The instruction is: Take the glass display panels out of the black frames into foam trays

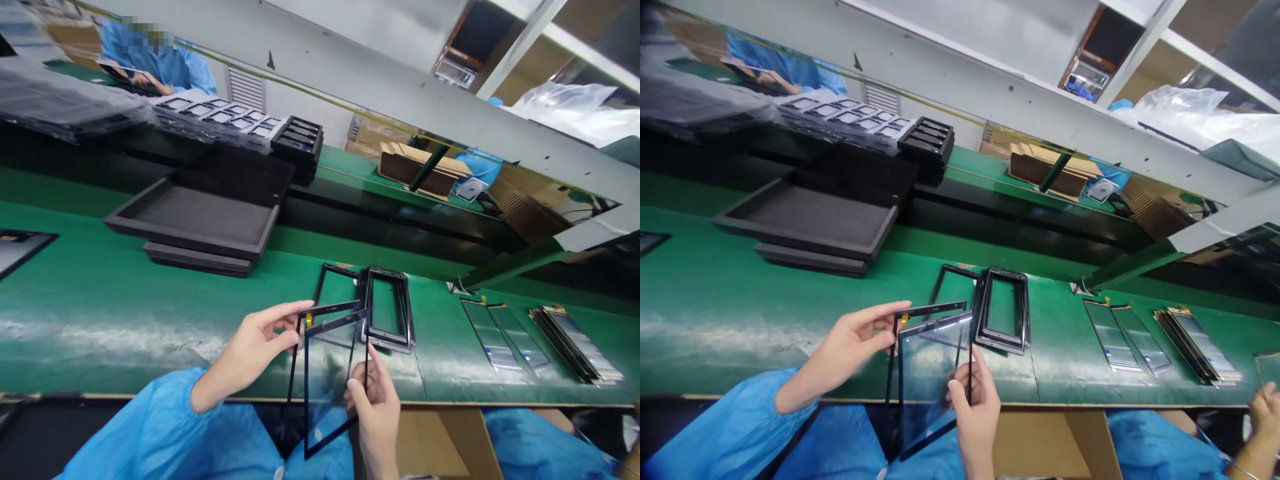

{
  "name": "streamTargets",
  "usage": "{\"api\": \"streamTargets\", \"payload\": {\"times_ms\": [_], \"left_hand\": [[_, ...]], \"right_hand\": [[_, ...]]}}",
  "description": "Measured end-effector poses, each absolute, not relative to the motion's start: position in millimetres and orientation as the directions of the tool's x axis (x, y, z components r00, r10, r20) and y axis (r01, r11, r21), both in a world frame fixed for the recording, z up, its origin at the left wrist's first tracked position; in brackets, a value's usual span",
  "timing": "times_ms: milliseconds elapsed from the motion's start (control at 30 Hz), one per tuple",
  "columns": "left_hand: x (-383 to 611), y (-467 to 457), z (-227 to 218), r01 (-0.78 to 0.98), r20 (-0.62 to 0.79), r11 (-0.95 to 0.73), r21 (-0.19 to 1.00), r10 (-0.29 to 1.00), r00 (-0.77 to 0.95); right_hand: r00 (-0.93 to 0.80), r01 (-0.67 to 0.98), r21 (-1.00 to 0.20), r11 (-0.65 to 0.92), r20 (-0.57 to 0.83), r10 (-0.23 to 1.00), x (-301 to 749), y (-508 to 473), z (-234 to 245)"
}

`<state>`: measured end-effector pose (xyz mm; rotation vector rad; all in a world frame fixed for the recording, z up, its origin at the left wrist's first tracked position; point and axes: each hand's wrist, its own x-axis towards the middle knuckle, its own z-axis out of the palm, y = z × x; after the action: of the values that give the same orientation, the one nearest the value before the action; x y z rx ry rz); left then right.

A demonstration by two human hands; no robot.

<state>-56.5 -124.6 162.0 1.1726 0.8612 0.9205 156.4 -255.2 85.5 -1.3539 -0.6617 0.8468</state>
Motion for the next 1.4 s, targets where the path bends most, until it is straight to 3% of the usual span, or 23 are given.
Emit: {"api": "streamTargets", "payload": {"times_ms": [567, 933, 1400], "left_hand": [[-61.8, -127.6, 156.4, -0.14, -0.108, 0.175, 0.975, 0.915, 0.388], [-59.9, -133.1, 151.4, -0.203, -0.233, 0.342, 0.918, 0.876, 0.422], [-60.3, -138.4, 137.5, -0.237, -0.22, 0.333, 0.912, 0.888, 0.403]], "right_hand": [[0.555, -0.145, -0.989, -0.023, -0.1, 0.826, 158.5, -259.9, 79.3], [0.582, -0.175, -0.982, -0.072, -0.162, 0.797, 140.0, -258.4, 101.5], [0.556, -0.169, -0.982, -0.081, -0.162, 0.815, 139.1, -260.3, 104.0]]}}
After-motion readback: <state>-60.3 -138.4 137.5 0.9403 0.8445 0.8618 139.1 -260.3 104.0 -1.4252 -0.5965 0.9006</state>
